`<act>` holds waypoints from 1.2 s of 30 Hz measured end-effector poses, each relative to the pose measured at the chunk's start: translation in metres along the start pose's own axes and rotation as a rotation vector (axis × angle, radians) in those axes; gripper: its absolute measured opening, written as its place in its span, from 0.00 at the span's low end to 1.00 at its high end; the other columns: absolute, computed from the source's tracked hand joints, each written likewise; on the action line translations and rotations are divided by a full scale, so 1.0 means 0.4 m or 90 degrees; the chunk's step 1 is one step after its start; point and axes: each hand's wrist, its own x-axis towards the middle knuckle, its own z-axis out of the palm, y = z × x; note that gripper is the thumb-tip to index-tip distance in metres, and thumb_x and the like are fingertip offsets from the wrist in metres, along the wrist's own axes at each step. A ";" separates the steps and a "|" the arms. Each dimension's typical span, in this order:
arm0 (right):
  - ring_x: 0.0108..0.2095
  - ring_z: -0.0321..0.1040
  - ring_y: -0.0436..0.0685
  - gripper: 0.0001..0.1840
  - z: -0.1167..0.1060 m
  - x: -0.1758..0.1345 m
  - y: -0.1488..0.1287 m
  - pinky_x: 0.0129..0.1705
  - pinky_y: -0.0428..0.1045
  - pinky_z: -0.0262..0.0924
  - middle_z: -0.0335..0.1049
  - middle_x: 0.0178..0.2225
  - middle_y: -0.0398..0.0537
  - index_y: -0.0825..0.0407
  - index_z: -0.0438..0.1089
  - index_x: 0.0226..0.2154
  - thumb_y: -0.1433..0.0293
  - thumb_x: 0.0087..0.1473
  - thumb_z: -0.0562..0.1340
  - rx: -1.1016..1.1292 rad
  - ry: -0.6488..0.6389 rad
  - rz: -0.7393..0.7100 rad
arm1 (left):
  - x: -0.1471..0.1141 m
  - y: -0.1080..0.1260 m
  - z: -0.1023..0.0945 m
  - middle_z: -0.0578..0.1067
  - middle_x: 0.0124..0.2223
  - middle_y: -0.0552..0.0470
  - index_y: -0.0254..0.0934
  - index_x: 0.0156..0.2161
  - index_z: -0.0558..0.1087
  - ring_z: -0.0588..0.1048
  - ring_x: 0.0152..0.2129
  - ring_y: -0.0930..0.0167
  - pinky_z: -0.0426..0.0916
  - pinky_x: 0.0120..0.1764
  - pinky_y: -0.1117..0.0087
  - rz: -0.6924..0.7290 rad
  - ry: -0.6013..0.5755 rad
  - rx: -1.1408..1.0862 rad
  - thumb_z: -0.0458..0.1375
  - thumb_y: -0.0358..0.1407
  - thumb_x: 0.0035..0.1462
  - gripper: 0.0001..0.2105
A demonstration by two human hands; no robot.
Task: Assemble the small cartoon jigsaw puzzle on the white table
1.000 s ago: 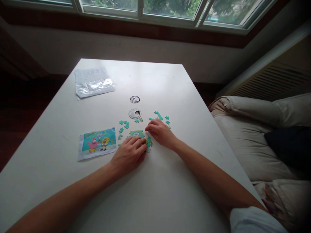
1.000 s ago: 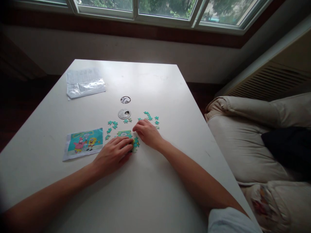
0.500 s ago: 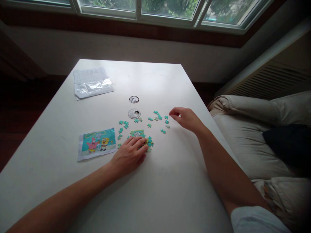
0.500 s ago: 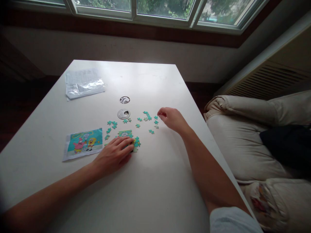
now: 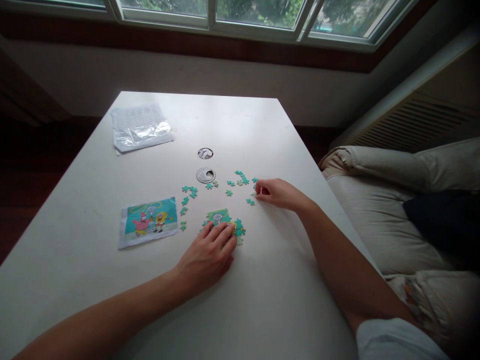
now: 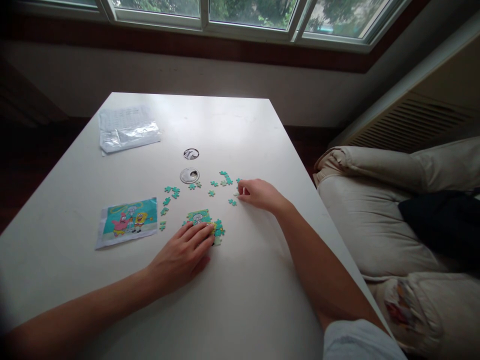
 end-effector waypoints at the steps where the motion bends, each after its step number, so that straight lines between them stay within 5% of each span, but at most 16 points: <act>1: 0.26 0.62 0.50 0.04 0.001 -0.001 0.000 0.28 0.46 0.48 0.71 0.26 0.40 0.48 0.72 0.32 0.66 0.53 0.65 0.002 -0.005 -0.013 | 0.002 0.001 0.000 0.67 0.66 0.41 0.36 0.58 0.68 0.65 0.62 0.56 0.58 0.63 0.50 -0.002 0.002 -0.002 0.53 0.34 0.65 0.17; 12: 0.26 0.59 0.49 0.04 0.020 -0.005 -0.048 0.29 0.45 0.46 0.67 0.26 0.39 0.48 0.70 0.36 0.67 0.56 0.63 0.034 -0.034 -0.113 | 0.006 -0.011 -0.003 0.65 0.67 0.44 0.37 0.57 0.69 0.64 0.62 0.59 0.57 0.64 0.52 -0.019 0.001 0.002 0.52 0.35 0.67 0.16; 24: 0.34 0.67 0.54 0.08 0.143 0.025 -0.122 0.40 0.48 0.56 0.75 0.36 0.46 0.47 0.73 0.43 0.70 0.62 0.60 0.019 0.215 -0.116 | -0.022 0.049 -0.019 0.56 0.72 0.42 0.38 0.68 0.60 0.58 0.66 0.51 0.55 0.61 0.35 -0.118 -0.086 0.068 0.51 0.46 0.68 0.27; 36: 0.31 0.66 0.54 0.07 0.159 0.029 -0.122 0.39 0.48 0.57 0.71 0.29 0.44 0.48 0.74 0.42 0.67 0.63 0.61 0.035 0.268 -0.126 | -0.037 0.060 -0.047 0.58 0.71 0.40 0.41 0.65 0.64 0.58 0.66 0.50 0.59 0.59 0.35 -0.181 -0.125 0.115 0.57 0.49 0.64 0.28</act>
